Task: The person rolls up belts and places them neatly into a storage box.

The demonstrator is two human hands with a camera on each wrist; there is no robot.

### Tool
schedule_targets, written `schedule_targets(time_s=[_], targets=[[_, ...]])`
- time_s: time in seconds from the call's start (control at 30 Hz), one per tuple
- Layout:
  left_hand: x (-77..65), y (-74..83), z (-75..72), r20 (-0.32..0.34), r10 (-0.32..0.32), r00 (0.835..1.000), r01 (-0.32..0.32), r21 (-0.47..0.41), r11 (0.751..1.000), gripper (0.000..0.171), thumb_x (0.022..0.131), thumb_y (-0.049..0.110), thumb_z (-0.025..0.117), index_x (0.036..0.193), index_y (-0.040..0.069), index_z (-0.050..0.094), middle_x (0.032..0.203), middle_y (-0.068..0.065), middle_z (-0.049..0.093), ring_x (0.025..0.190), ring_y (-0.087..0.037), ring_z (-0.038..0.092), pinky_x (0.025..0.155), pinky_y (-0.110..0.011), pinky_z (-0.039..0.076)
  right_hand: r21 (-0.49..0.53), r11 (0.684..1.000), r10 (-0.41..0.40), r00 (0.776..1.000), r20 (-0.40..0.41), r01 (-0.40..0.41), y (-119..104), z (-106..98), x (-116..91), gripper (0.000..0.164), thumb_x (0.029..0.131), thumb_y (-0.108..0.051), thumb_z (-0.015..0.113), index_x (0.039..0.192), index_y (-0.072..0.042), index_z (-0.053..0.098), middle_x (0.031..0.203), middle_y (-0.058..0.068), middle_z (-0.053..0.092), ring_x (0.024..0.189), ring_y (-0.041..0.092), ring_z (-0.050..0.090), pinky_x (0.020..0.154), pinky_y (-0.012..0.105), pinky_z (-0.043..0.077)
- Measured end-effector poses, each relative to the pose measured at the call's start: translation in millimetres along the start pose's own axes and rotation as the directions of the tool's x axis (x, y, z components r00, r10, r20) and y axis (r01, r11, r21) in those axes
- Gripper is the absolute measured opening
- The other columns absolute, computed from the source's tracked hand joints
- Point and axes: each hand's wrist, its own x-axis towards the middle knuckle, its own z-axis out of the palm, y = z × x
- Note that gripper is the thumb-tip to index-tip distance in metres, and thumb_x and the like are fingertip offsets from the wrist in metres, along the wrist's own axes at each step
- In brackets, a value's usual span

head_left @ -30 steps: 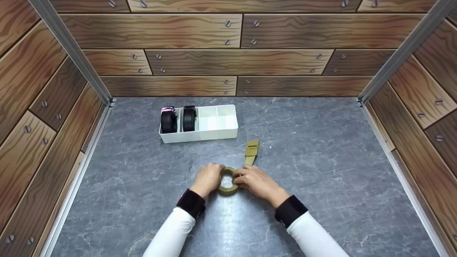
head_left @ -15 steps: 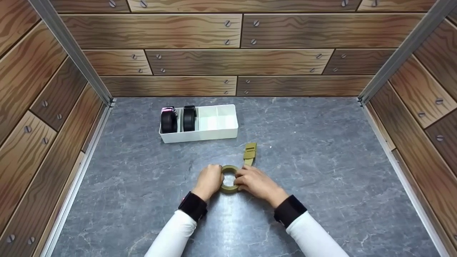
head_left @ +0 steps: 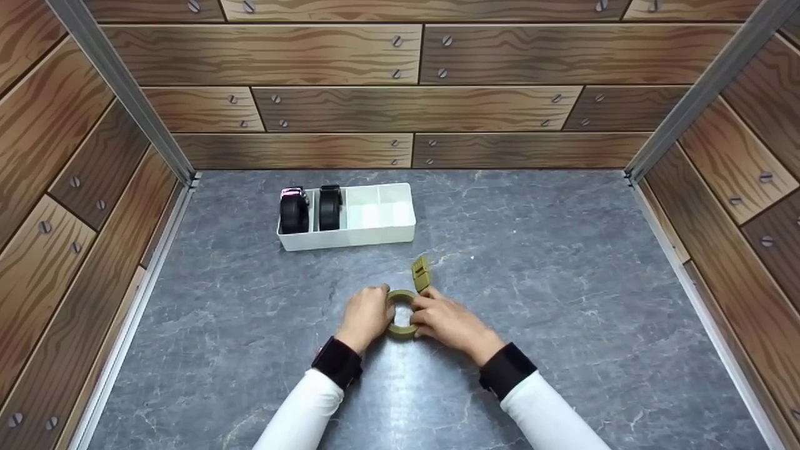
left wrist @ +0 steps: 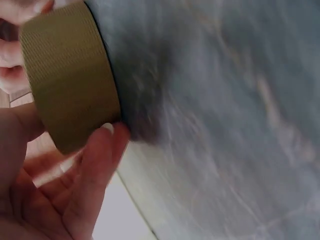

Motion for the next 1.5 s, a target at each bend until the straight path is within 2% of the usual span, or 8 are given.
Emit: schedule_targets(time_s=[0.13,0.27,0.37,0.6,0.8,0.97,1.23,1.5], targets=[[0.5,0.9,-2.3,0.027,-0.029,0.999,0.029,-0.021,0.999,0.007,0.078,0.003,0.071,0.081,0.006,0.066,0.080,-0.014,0.068,0.073,-0.034,0.066,0.062,-0.047,0.053,-0.010,1.000,-0.013,1.000,-0.013,0.013,-0.1,0.6,-0.6,0.021,0.083,-0.027,0.075,0.100,-0.014,0.076,0.110,0.001,0.063,0.104,0.019,0.052,0.086,0.034,0.050],[4.0,-1.9,-3.8,0.083,0.018,0.996,-0.018,0.003,1.000,0.008,0.082,0.003,0.070,0.087,0.010,0.070,0.087,-0.012,0.070,0.079,-0.033,0.067,0.067,-0.045,0.053,-0.014,0.999,-0.035,0.999,-0.020,0.035,0.7,1.5,-1.0,0.022,0.084,-0.027,0.075,0.101,-0.014,0.075,0.113,0.002,0.063,0.106,0.020,0.053,0.088,0.034,0.050],[4.7,-3.0,-4.3,0.075,0.047,0.996,-0.048,0.007,0.999,0.007,0.083,0.004,0.069,0.086,0.011,0.070,0.087,-0.011,0.071,0.079,-0.032,0.068,0.067,-0.044,0.053,-0.004,0.999,-0.033,0.999,-0.018,0.033,0.1,1.3,-0.4,0.021,0.083,-0.027,0.075,0.100,-0.013,0.076,0.111,0.001,0.062,0.105,0.020,0.052,0.088,0.034,0.049],[0.4,2.2,-5.6,0.017,-0.058,0.998,0.059,-0.068,0.996,0.013,0.078,0.007,0.072,0.068,0.005,0.062,0.072,-0.013,0.066,0.068,-0.035,0.066,0.061,-0.046,0.052,0.010,1.000,0.026,1.000,-0.006,-0.026,-1.2,-0.5,0.3,0.020,0.084,-0.029,0.075,0.097,-0.014,0.075,0.105,0.000,0.060,0.098,0.018,0.049,0.084,0.034,0.048],[3.5,0.8,-4.9,0.091,-0.064,0.994,0.071,-0.072,0.995,0.004,0.079,-0.001,0.066,0.080,0.003,0.069,0.079,-0.014,0.068,0.073,-0.033,0.067,0.067,-0.043,0.054,0.015,1.000,0.007,1.000,-0.007,-0.007,2.4,-0.8,-0.6,0.023,0.083,-0.025,0.076,0.103,-0.014,0.076,0.123,0.006,0.059,0.118,0.024,0.049,0.099,0.037,0.045],[7.8,-3.5,-5.6,0.128,-0.012,0.992,0.015,-0.025,1.000,0.006,0.085,0.005,0.067,0.080,0.008,0.068,0.085,-0.012,0.070,0.078,-0.031,0.067,0.070,-0.044,0.053,0.041,0.999,-0.006,1.000,-0.014,0.007,4.0,-0.6,-1.5,0.024,0.082,-0.020,0.077,0.105,-0.014,0.076,0.133,0.007,0.055,0.132,0.029,0.043,0.105,0.042,0.039],[6.2,-7.7,-3.4,0.133,0.043,0.990,-0.040,-0.026,0.999,0.005,0.090,0.009,0.065,0.089,0.007,0.068,0.088,-0.013,0.069,0.082,-0.031,0.067,0.072,-0.044,0.054,0.049,0.998,-0.032,0.999,-0.022,0.033,4.2,0.3,0.8,0.021,0.084,-0.021,0.075,0.102,-0.011,0.076,0.118,0.006,0.061,0.124,0.026,0.047,0.103,0.038,0.042],[-5.1,-11.2,-8.4,0.048,0.105,0.993,-0.095,-0.165,0.982,0.027,0.100,0.016,0.052,0.121,0.003,0.065,0.106,-0.012,0.062,0.093,-0.029,0.065,0.079,-0.043,0.054,0.251,0.968,0.037,0.999,-0.036,-0.027,9.5,-10.0,1.9,0.019,0.086,-0.020,0.073,0.097,-0.005,0.074,0.107,0.009,0.065,0.118,0.030,0.050,0.103,0.044,0.040]])
